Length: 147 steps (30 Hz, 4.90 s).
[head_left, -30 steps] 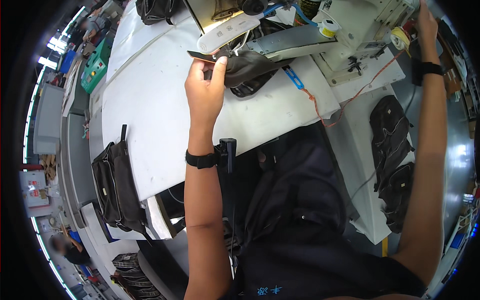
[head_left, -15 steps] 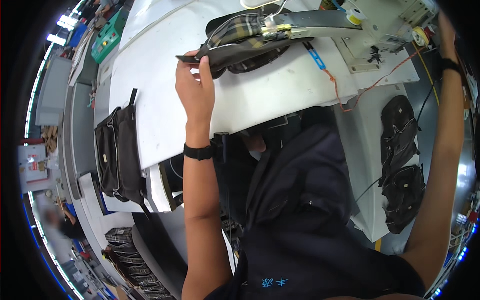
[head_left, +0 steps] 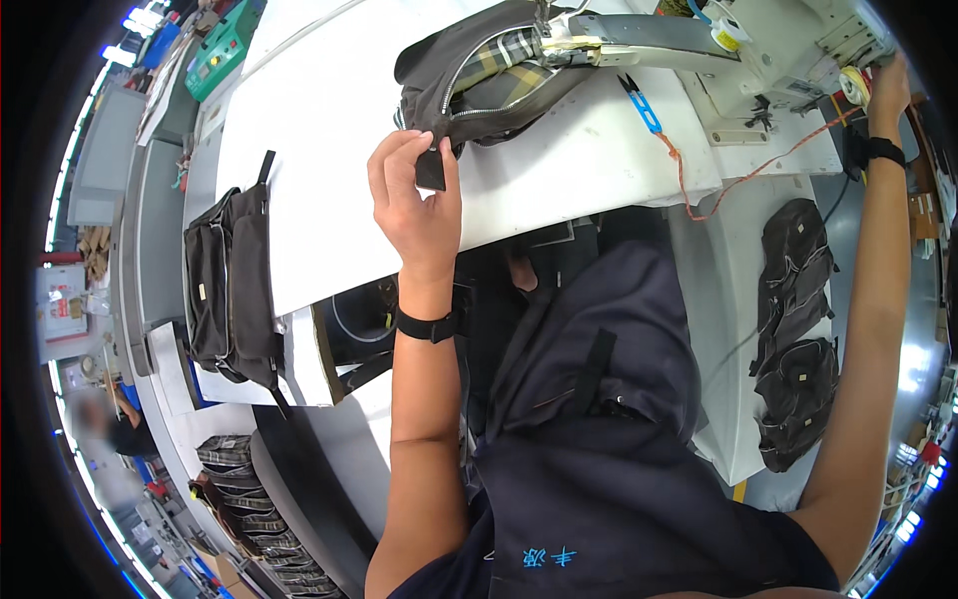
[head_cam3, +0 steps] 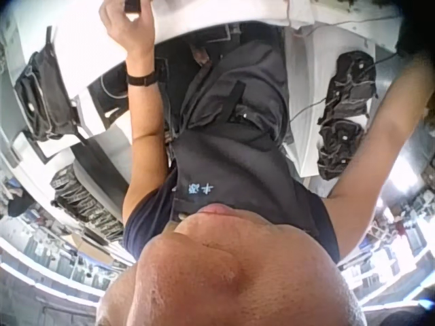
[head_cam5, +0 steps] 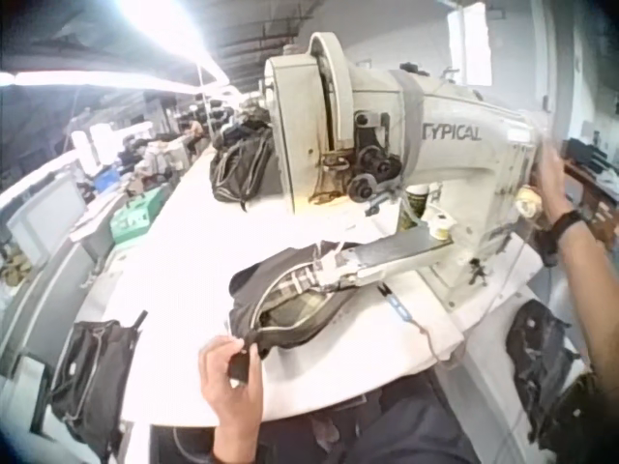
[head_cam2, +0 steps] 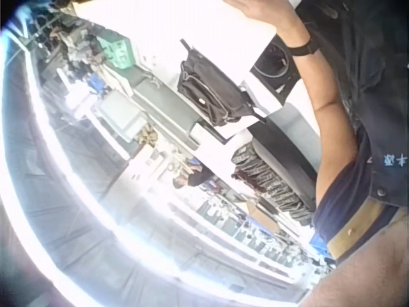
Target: The recorder uses an industrial sewing machine to sew a leather or heavy fabric bag, including using nippers to trim threads.
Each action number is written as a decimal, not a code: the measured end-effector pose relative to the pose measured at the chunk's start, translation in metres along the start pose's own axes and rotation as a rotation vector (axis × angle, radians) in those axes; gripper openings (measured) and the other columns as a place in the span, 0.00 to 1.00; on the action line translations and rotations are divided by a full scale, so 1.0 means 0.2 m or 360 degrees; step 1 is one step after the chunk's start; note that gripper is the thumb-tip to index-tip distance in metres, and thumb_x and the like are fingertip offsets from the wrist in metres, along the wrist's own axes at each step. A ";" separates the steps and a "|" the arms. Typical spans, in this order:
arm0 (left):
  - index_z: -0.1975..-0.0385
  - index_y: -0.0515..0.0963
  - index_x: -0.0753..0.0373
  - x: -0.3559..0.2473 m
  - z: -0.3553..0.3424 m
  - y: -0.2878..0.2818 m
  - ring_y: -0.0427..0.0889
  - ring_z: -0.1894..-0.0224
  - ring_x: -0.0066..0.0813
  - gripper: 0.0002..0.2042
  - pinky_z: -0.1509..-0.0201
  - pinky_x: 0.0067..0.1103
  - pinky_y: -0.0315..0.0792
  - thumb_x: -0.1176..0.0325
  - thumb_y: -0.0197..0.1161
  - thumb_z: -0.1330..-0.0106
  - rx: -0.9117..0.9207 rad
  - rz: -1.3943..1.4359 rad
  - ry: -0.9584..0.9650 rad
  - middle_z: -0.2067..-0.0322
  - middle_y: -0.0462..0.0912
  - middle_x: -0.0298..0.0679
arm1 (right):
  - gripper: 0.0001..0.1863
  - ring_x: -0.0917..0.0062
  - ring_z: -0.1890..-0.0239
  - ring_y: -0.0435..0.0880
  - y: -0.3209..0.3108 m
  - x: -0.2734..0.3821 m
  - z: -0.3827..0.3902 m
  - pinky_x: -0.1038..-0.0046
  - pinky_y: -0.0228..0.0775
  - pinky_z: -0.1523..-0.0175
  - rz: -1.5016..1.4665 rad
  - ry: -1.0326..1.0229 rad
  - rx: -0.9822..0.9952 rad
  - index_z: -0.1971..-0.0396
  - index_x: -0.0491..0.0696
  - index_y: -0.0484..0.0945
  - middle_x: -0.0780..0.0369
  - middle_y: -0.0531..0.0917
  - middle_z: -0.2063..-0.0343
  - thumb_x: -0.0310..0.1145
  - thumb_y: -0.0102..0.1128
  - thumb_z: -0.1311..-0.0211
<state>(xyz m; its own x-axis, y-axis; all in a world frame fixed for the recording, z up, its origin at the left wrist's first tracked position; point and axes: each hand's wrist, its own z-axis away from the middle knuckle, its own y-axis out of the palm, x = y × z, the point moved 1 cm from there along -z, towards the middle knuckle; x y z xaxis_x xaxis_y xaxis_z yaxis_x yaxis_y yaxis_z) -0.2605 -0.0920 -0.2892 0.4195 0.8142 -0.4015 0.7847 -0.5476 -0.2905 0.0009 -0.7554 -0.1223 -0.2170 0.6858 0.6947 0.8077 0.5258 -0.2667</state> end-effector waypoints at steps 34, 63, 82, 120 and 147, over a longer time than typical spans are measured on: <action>0.49 0.77 0.66 0.07 0.01 0.06 0.86 0.47 0.37 0.17 0.38 0.30 0.78 0.83 0.71 0.36 0.0043 0.0562 -0.0427 0.49 0.86 0.48 | 0.14 0.93 0.78 0.64 0.19 0.96 1.86 0.87 0.55 0.72 -0.0480 0.0984 0.1836 0.53 0.46 0.81 0.71 0.75 0.74 0.33 0.47 0.26; 0.49 0.80 0.67 0.06 -0.06 -0.05 0.87 0.57 0.24 0.13 0.50 0.22 0.81 0.78 0.71 0.32 0.0147 0.0817 -0.0858 0.55 0.87 0.40 | 0.13 0.74 0.77 0.81 0.47 1.63 1.87 0.70 0.70 0.73 0.0332 -0.1843 0.1065 0.52 0.54 0.86 0.66 0.77 0.75 0.40 0.67 0.32; 0.52 0.79 0.68 0.08 0.12 -0.64 0.88 0.54 0.37 0.13 0.48 0.28 0.81 0.83 0.69 0.35 0.0118 -0.0160 -0.0285 0.51 0.87 0.49 | 0.24 0.55 0.50 0.85 0.61 0.64 1.98 0.61 0.78 0.47 0.0017 -0.0494 0.1109 0.36 0.49 0.76 0.52 0.85 0.51 0.39 0.62 0.28; 0.55 0.75 0.65 0.10 0.25 -1.04 0.66 0.78 0.23 0.32 0.76 0.22 0.66 0.35 0.45 0.21 0.0853 0.1969 -0.2781 0.78 0.64 0.31 | 0.18 0.85 0.65 0.78 0.85 1.06 2.48 0.76 0.72 0.57 -0.1407 0.0800 0.1521 0.62 0.45 0.86 0.69 0.84 0.67 0.47 0.64 0.26; 0.75 0.72 0.57 -0.29 0.18 -0.94 0.68 0.79 0.24 0.24 0.75 0.22 0.63 0.43 0.53 0.23 0.0271 0.2205 -0.2821 0.83 0.66 0.29 | 0.11 0.70 0.60 0.87 1.02 0.86 2.30 0.66 0.80 0.50 -0.1978 0.1765 0.1447 0.56 0.46 0.82 0.61 0.89 0.64 0.38 0.59 0.23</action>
<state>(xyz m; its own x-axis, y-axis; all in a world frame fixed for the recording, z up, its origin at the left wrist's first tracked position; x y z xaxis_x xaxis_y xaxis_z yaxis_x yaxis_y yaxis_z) -0.4477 -0.0432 -0.2425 -0.2767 -0.8471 -0.4537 0.3871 -0.5304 0.7542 -0.1234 -0.2991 -0.3650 0.3321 -0.6310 0.7012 -0.0812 0.7215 0.6877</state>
